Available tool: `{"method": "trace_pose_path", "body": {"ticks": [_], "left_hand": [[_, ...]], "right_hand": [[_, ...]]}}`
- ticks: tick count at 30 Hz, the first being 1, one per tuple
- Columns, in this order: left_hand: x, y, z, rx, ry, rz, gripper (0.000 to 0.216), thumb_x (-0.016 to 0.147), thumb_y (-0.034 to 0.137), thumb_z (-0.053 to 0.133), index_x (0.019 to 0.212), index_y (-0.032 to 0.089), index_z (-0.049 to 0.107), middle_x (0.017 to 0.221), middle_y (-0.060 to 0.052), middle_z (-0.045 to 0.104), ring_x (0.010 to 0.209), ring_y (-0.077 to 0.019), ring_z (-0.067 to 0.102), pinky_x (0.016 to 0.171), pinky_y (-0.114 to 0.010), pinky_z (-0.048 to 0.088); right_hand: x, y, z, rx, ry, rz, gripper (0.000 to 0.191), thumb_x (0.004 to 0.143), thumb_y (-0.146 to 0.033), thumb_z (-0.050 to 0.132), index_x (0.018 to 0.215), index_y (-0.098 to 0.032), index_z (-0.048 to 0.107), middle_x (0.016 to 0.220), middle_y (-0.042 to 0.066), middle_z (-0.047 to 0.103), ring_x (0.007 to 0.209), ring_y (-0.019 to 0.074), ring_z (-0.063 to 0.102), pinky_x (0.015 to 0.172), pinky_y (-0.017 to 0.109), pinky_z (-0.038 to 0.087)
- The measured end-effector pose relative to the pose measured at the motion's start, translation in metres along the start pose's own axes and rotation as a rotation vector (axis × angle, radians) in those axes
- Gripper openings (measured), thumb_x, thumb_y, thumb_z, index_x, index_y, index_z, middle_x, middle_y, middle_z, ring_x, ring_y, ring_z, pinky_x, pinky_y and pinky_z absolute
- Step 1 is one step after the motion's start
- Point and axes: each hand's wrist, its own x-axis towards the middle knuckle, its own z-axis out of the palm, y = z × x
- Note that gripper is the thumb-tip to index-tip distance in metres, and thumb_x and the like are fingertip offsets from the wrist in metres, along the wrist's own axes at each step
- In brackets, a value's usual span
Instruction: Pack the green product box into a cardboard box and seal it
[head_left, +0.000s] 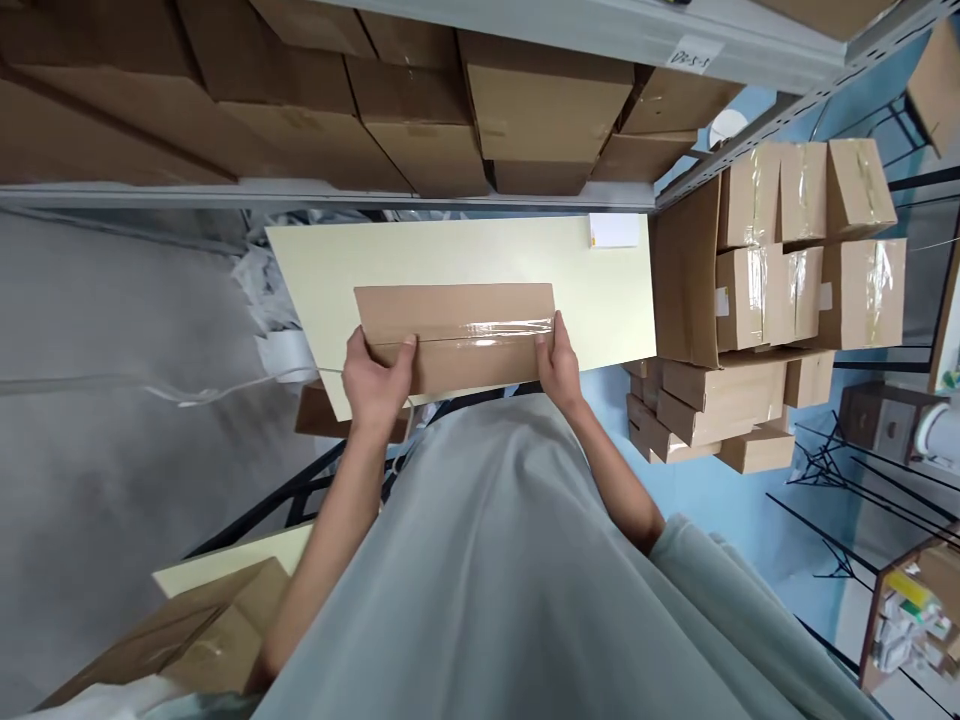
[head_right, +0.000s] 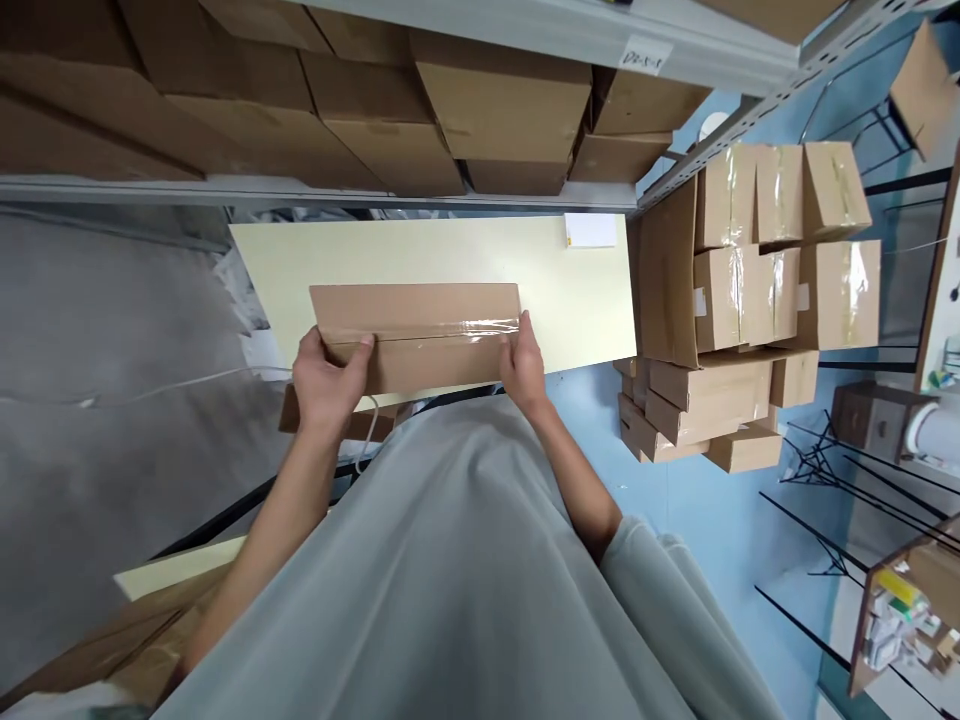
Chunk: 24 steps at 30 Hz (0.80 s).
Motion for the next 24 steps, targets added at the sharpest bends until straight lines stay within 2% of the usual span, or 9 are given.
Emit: {"method": "trace_pose_path", "body": {"ticks": [3, 6, 10, 12, 14, 16, 18, 21, 24], "left_hand": [[0.006, 0.005, 0.002, 0.011, -0.031, -0.109, 0.065, 0.087, 0.063, 0.082, 0.132, 0.017, 0.072, 0.132, -0.018, 0.080, 0.126, -0.0379, 0.077, 0.113, -0.054, 0.062], [0.011, 0.000, 0.008, 0.006, -0.066, -0.172, 0.065, 0.081, 0.061, 0.089, 0.126, 0.016, 0.072, 0.128, -0.019, 0.082, 0.123, -0.0372, 0.078, 0.111, -0.052, 0.064], [0.016, -0.013, 0.017, -0.075, -0.084, -0.105, 0.061, 0.092, 0.055, 0.081, 0.133, 0.011, 0.069, 0.133, -0.021, 0.081, 0.126, -0.0330, 0.078, 0.115, -0.046, 0.060], [0.014, -0.017, 0.017, -0.110, -0.100, -0.073, 0.070, 0.096, 0.056, 0.078, 0.145, 0.008, 0.064, 0.144, -0.024, 0.076, 0.134, -0.0332, 0.074, 0.121, -0.046, 0.056], [0.009, -0.014, 0.016, -0.106, -0.078, -0.019, 0.088, 0.097, 0.057, 0.077, 0.162, 0.004, 0.050, 0.165, -0.031, 0.059, 0.155, -0.0367, 0.060, 0.132, -0.048, 0.045], [0.001, -0.002, 0.016, -0.050, -0.022, 0.081, 0.102, 0.099, 0.056, 0.074, 0.173, 0.000, 0.032, 0.183, -0.035, 0.029, 0.175, -0.0402, 0.028, 0.142, -0.054, 0.024], [-0.005, 0.017, 0.023, 0.017, 0.011, 0.220, 0.098, 0.105, 0.053, 0.065, 0.177, -0.001, 0.026, 0.189, -0.032, 0.007, 0.179, -0.0400, -0.001, 0.144, -0.061, 0.002], [-0.007, 0.049, 0.045, 0.038, -0.060, 0.395, 0.078, 0.113, 0.046, 0.049, 0.179, 0.008, 0.031, 0.192, -0.021, 0.008, 0.179, -0.0346, -0.008, 0.142, -0.062, -0.010], [0.001, 0.069, 0.062, 0.028, -0.113, 0.424, 0.073, 0.115, 0.043, 0.044, 0.179, 0.011, 0.034, 0.192, -0.017, 0.011, 0.180, -0.0326, -0.006, 0.143, -0.061, -0.012]], "right_hand": [[0.020, 0.009, 0.009, 0.011, 0.014, 0.105, 0.103, 0.108, -0.088, 0.030, 0.182, -0.017, 0.024, 0.180, 0.018, 0.046, 0.166, 0.0364, 0.048, 0.136, 0.060, 0.041], [0.027, 0.014, 0.009, 0.024, -0.005, 0.102, 0.100, 0.109, -0.089, 0.022, 0.180, -0.018, 0.027, 0.172, 0.017, 0.058, 0.157, 0.0345, 0.059, 0.131, 0.056, 0.047], [0.025, 0.015, 0.001, -0.022, -0.007, 0.016, 0.093, 0.114, -0.078, 0.009, 0.180, -0.015, 0.027, 0.173, 0.017, 0.057, 0.160, 0.0270, 0.055, 0.134, 0.047, 0.045], [0.023, 0.013, -0.003, -0.096, -0.010, 0.010, 0.089, 0.116, -0.071, 0.007, 0.180, -0.012, 0.025, 0.176, 0.019, 0.052, 0.163, 0.0264, 0.052, 0.136, 0.049, 0.042], [0.022, 0.007, -0.005, -0.219, 0.044, 0.007, 0.088, 0.117, -0.066, 0.008, 0.180, -0.007, 0.023, 0.180, 0.025, 0.043, 0.170, 0.0296, 0.041, 0.140, 0.056, 0.033], [0.024, -0.004, -0.001, -0.358, 0.124, -0.047, 0.089, 0.117, -0.065, 0.011, 0.180, -0.003, 0.022, 0.186, 0.028, 0.029, 0.177, 0.0329, 0.024, 0.143, 0.064, 0.020], [0.027, -0.020, 0.013, -0.461, 0.143, -0.163, 0.089, 0.117, -0.064, 0.013, 0.181, -0.003, 0.021, 0.189, 0.027, 0.017, 0.180, 0.0326, 0.010, 0.144, 0.065, 0.011], [0.037, -0.047, 0.044, -0.526, 0.029, -0.313, 0.083, 0.119, -0.059, 0.012, 0.182, -0.006, 0.021, 0.191, 0.021, 0.015, 0.181, 0.0281, 0.004, 0.146, 0.061, 0.007], [0.048, -0.066, 0.069, -0.556, -0.045, -0.332, 0.077, 0.120, -0.051, 0.011, 0.182, -0.006, 0.023, 0.191, 0.020, 0.018, 0.181, 0.0264, 0.007, 0.146, 0.059, 0.007]]}}
